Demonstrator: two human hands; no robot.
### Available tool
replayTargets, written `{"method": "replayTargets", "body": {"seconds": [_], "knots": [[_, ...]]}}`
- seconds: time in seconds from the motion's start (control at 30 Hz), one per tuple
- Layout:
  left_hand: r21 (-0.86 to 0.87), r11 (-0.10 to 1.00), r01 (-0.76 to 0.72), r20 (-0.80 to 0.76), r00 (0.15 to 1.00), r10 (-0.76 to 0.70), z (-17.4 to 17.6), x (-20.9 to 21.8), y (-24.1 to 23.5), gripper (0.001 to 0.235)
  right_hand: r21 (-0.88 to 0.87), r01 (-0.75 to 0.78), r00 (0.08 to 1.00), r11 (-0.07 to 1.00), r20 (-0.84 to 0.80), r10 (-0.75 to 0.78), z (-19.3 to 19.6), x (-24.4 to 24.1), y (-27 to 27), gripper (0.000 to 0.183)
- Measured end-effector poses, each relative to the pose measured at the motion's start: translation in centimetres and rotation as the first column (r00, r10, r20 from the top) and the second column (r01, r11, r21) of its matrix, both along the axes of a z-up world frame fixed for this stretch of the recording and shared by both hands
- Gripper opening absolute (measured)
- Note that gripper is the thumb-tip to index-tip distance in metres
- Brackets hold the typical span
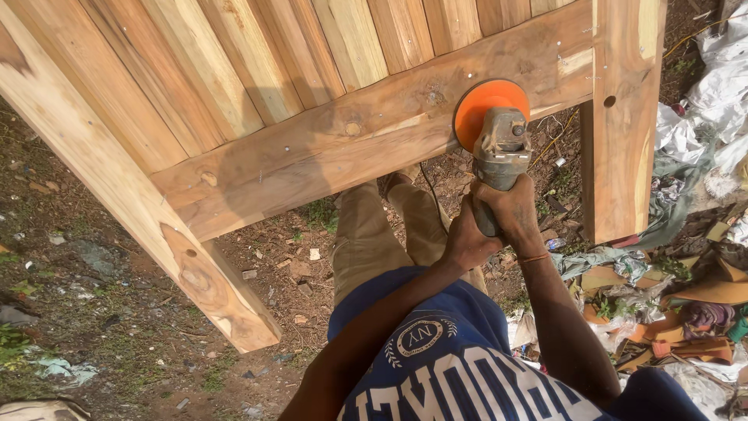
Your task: The person uses an angle grinder with a sanding disc to smooth the surface of a wooden bench. They move the tool across the slats and frame, changing the sanding disc midway, and continue sanding different sections of the bench.
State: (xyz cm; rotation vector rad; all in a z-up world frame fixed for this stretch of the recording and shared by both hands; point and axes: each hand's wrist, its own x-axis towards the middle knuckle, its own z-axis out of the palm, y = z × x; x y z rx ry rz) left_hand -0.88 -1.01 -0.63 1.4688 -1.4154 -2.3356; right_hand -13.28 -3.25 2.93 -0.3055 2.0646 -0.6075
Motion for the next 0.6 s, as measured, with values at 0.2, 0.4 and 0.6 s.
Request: {"method": "replayTargets", "body": {"seconds": [0.2,0.4,0.6], "knots": [[0.038,0.994,-0.103,0.045,0.994,0.101,-0.7,0.0,-3.1,0.090,-0.066,-0.093,0.996,0.994,-0.006,0.093,-1.4,0.2,-4.0,0.036],[0.008,0.985,-0.171,0.032,0.985,0.171,-0.1,0.5,-5.3,0.089,0.048,-0.154,0.988,0.987,0.026,0.153,-0.7,0.9,-7.2,0.039],[0.000,0.893,-0.450,-0.237,0.867,0.437,-0.3,2.4,-2.2,0.085,-0.093,-0.285,0.955,0.954,0.063,0.291,-0.6,3.5,-6.4,0.049]]}}
